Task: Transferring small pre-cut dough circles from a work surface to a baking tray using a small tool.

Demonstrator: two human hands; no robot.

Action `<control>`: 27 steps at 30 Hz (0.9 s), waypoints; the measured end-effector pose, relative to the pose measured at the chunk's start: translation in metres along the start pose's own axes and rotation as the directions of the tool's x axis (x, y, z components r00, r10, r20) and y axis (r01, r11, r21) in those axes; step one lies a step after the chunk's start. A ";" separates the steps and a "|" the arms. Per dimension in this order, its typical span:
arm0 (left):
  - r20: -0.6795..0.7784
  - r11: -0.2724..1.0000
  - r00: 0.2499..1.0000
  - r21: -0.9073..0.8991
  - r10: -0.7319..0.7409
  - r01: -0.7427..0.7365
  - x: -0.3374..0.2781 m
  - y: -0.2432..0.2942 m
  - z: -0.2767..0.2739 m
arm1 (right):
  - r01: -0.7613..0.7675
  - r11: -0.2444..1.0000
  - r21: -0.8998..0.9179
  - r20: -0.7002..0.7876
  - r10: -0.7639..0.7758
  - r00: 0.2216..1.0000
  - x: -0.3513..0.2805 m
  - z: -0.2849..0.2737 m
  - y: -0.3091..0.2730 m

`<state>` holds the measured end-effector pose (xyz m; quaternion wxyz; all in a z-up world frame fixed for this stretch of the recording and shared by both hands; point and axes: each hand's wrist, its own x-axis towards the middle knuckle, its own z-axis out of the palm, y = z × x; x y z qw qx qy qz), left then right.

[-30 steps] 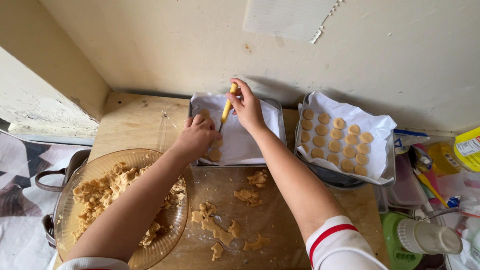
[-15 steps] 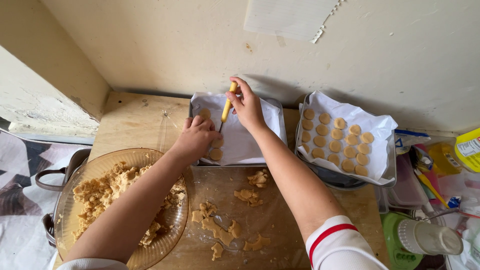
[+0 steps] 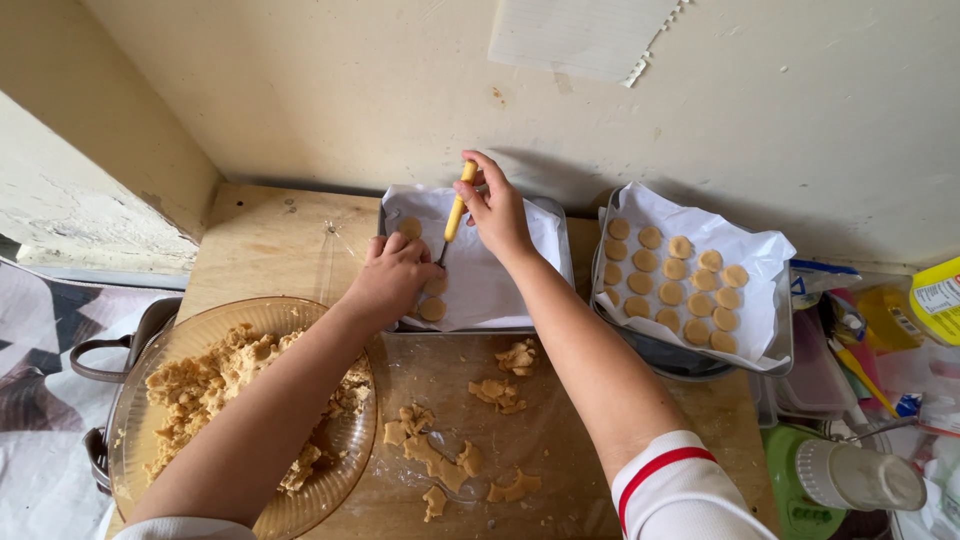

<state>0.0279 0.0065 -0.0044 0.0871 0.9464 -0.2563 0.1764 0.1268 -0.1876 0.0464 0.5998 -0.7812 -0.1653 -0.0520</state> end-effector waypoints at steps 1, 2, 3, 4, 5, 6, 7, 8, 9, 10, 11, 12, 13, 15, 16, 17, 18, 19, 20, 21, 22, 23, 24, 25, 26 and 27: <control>0.001 1.000 1.000 0.000 0.000 0.000 0.000 0.001 -0.001 | -0.001 1.000 0.000 0.000 0.001 1.000 0.000 0.000 0.001; 0.000 1.000 1.000 0.010 0.003 -0.003 0.000 0.001 -0.002 | 0.003 1.000 0.000 0.000 -0.003 1.000 0.000 0.000 0.001; -0.001 1.000 1.000 0.021 0.006 -0.006 0.000 0.001 -0.004 | 0.007 1.000 0.000 -0.001 -0.007 1.000 0.001 0.000 0.001; -0.001 1.000 1.000 0.020 0.006 -0.006 0.000 0.002 -0.003 | 0.006 1.000 0.001 -0.001 -0.006 1.000 0.001 0.000 0.001; -0.002 1.000 1.000 0.028 0.011 -0.011 0.000 0.002 -0.003 | 0.012 1.000 -0.003 0.000 -0.012 1.000 0.001 0.000 0.001; -0.004 0.999 1.000 0.036 0.015 -0.015 0.000 0.002 -0.003 | 0.019 1.000 -0.006 0.001 -0.019 1.000 0.001 0.000 0.000; -0.004 0.999 1.000 0.037 0.015 -0.015 0.000 0.001 -0.002 | 0.019 1.000 -0.006 0.001 -0.019 1.000 0.001 0.000 -0.001; -0.002 0.999 1.000 0.034 0.019 -0.019 0.000 0.001 -0.001 | 0.023 1.000 -0.011 0.002 -0.023 1.000 0.000 0.000 -0.003; 0.000 0.999 1.000 0.031 0.024 -0.024 0.000 0.001 0.000 | 0.027 0.999 -0.017 0.002 -0.027 1.000 0.000 -0.001 -0.004; -0.001 0.999 1.000 0.031 0.025 -0.025 0.000 0.001 0.000 | 0.028 0.999 -0.017 0.001 -0.028 1.000 0.000 -0.001 -0.004; -0.006 0.999 1.000 0.034 0.027 -0.027 0.000 0.001 0.000 | 0.030 0.999 -0.015 0.003 -0.030 1.000 0.001 -0.001 -0.003; -0.011 0.999 0.999 0.037 0.030 -0.030 0.000 0.001 0.000 | 0.032 0.999 -0.014 0.004 -0.032 0.999 0.001 -0.001 -0.003; -0.011 0.999 0.999 0.037 0.031 -0.031 0.000 0.002 -0.001 | 0.032 0.999 -0.013 0.002 -0.032 0.999 0.001 -0.001 -0.003; -0.008 0.999 1.000 0.034 0.023 -0.022 0.000 0.002 -0.004 | 0.039 0.999 -0.023 0.003 -0.039 0.999 0.001 -0.001 -0.003; -0.008 0.999 1.000 0.034 0.023 -0.023 0.000 0.002 -0.003 | 0.039 0.999 -0.023 0.002 -0.039 0.999 0.001 -0.001 -0.004; -0.018 0.999 0.999 0.041 0.030 -0.029 0.000 0.002 -0.002 | 0.038 0.999 -0.022 -0.001 -0.038 0.999 0.001 -0.002 -0.005; -0.028 0.998 0.999 0.048 0.036 -0.035 0.000 0.001 -0.001 | 0.036 0.999 -0.021 -0.003 -0.036 0.999 0.001 -0.002 -0.007; -0.027 0.998 0.999 0.048 0.036 -0.035 -0.001 0.001 0.001 | 0.035 0.999 -0.021 -0.003 -0.035 0.999 0.001 -0.002 -0.007; -0.032 0.999 0.999 0.039 0.035 -0.034 -0.001 0.000 0.003 | 0.034 0.999 -0.019 -0.004 -0.034 0.999 0.002 -0.002 -0.007; -0.037 0.999 0.999 0.030 0.034 -0.032 -0.001 -0.001 0.005 | 0.032 0.999 -0.018 -0.005 -0.032 0.999 0.002 -0.002 -0.007; -0.036 0.999 0.999 0.030 0.034 -0.033 -0.001 -0.001 0.005 | 0.031 0.999 -0.018 -0.006 -0.031 0.999 0.002 -0.002 -0.008; -0.047 0.998 0.998 0.035 0.044 -0.042 -0.001 -0.001 0.005 | 0.037 0.999 -0.027 -0.007 -0.038 0.999 0.002 -0.003 -0.009; -0.059 0.998 0.997 0.042 0.053 -0.051 -0.001 -0.002 0.005 | 0.045 0.998 -0.036 -0.009 -0.045 0.999 0.002 -0.003 -0.010; -0.059 0.998 0.997 0.042 0.053 -0.051 -0.002 -0.002 0.007 | 0.045 0.998 -0.036 -0.008 -0.045 0.999 0.002 -0.003 -0.009; -0.060 0.998 0.997 0.042 0.052 -0.049 -0.002 -0.002 0.008 | 0.047 0.998 -0.038 -0.016 -0.047 0.999 0.002 -0.003 -0.009; -0.061 0.998 0.997 0.042 0.050 -0.048 -0.002 -0.002 0.009 | 0.048 0.998 -0.041 -0.023 -0.049 0.999 0.002 -0.003 -0.009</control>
